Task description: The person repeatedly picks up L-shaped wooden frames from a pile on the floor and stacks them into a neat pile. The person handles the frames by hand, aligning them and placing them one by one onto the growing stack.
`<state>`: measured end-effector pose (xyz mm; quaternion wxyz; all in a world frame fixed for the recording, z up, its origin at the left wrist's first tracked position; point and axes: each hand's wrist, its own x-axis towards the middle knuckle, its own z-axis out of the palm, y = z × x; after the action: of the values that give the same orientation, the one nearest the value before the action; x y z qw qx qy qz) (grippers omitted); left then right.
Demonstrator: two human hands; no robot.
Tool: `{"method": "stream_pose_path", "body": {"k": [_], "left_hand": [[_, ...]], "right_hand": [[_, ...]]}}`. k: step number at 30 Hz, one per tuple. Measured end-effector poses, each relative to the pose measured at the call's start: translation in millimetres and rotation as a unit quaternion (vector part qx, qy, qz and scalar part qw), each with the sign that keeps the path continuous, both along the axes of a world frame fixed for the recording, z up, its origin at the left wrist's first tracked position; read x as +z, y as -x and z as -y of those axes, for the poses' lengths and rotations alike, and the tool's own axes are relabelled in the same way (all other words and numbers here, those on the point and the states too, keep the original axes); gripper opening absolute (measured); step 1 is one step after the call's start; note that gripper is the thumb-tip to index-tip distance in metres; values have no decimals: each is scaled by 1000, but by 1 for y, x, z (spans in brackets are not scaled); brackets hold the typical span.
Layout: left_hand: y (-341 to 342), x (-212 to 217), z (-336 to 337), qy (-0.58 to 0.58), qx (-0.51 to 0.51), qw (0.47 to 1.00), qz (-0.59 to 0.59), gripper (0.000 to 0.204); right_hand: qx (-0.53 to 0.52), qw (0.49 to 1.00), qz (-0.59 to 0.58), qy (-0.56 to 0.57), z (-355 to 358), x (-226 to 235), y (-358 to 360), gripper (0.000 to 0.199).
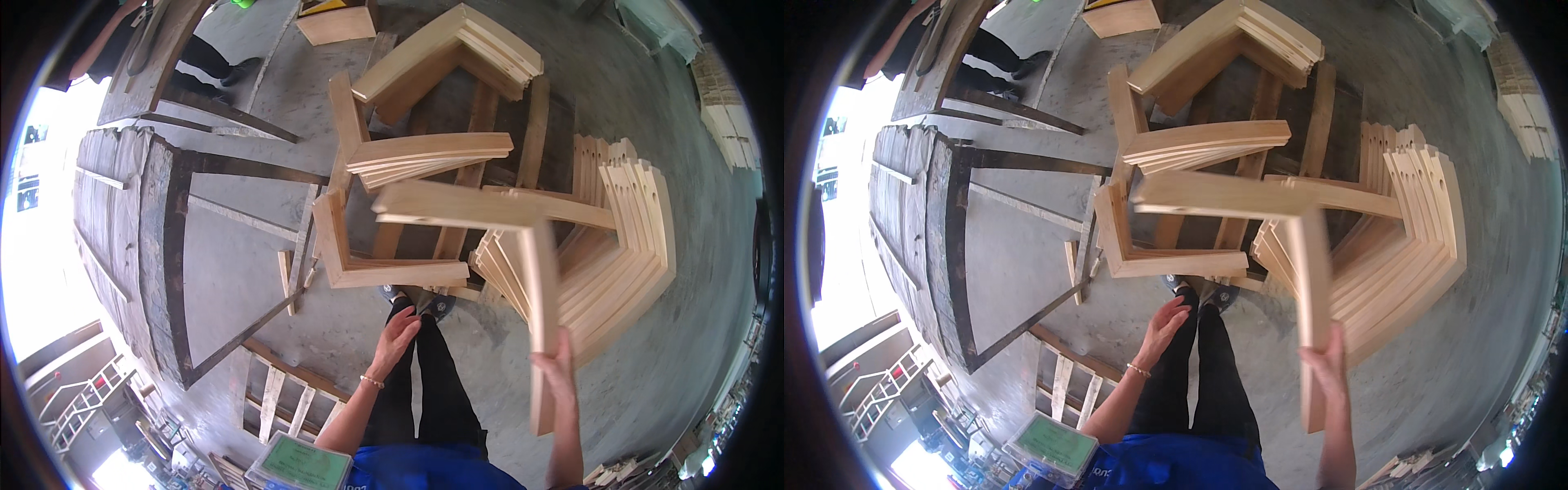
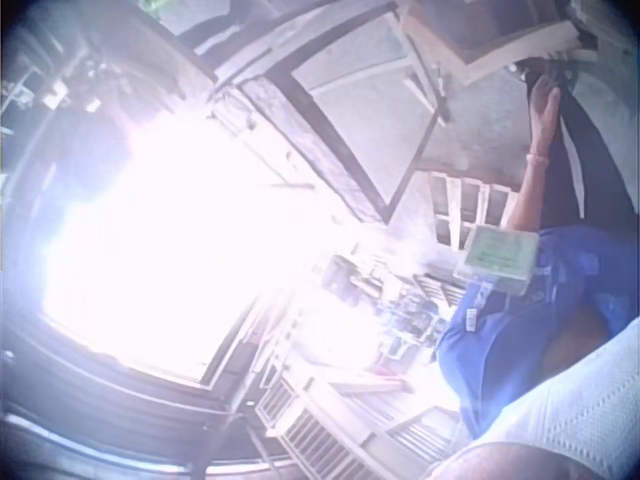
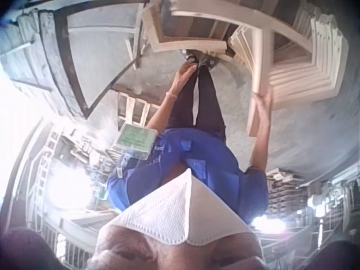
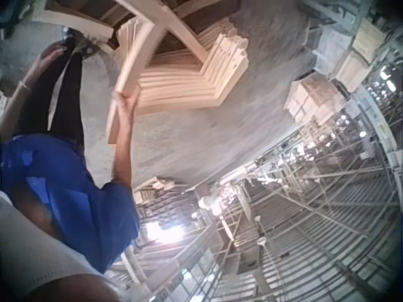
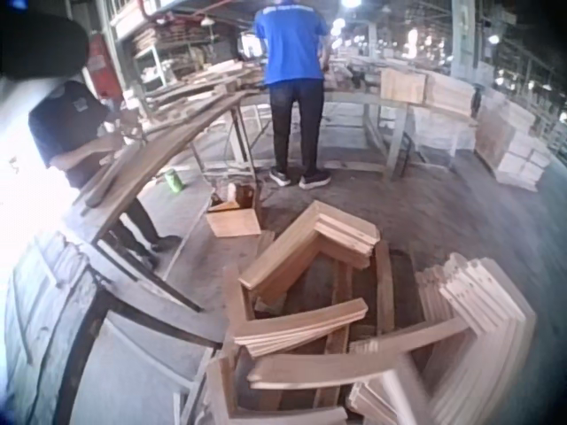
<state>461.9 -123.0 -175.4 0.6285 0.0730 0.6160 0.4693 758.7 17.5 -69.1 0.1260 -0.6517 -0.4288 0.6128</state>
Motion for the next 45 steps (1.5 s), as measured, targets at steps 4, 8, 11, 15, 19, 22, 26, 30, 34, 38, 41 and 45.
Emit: {"method": "stream_pose_path", "body": {"k": [4,8,11,15,19,22,26,30,34,38,41,45], "left_hand": [[24,26,-57,-15,49,991,128,72],[49,35,-77,-43,216,959,180,63],[92,17,-60,-61,251,949,178,52],[114,-4,-52,-50,295,930,214,44],[134,-21,-56,-62,333,918,206,37],[151,-40,-86,-81,354,904,224,32],[190,-62,-137,-148,345,896,239,28],[198,-74,-206,-185,357,888,224,27],[204,-95,-242,-220,349,867,280,24],[213,-116,-258,-103,249,943,194,32],[213,-134,-224,12,107,983,152,39],[183,-136,-136,46,99,980,168,38]], "right_hand": [[109,923,-237,284,21,-22,77,72],[100,791,-414,439,39,-36,141,71],[146,755,-431,472,27,-50,173,71],[344,867,-227,279,5,-48,184,78],[459,871,87,-152,-35,-13,194,66],[302,826,177,-441,-52,22,191,49],[153,888,154,-405,-46,45,181,39],[176,923,153,-307,-18,16,162,33],[233,936,147,-218,17,-4,150,32],[205,950,153,-181,39,-15,136,34],[161,921,244,-256,32,-24,99,38],[11,799,473,-372,-25,-36,2,57]]}}
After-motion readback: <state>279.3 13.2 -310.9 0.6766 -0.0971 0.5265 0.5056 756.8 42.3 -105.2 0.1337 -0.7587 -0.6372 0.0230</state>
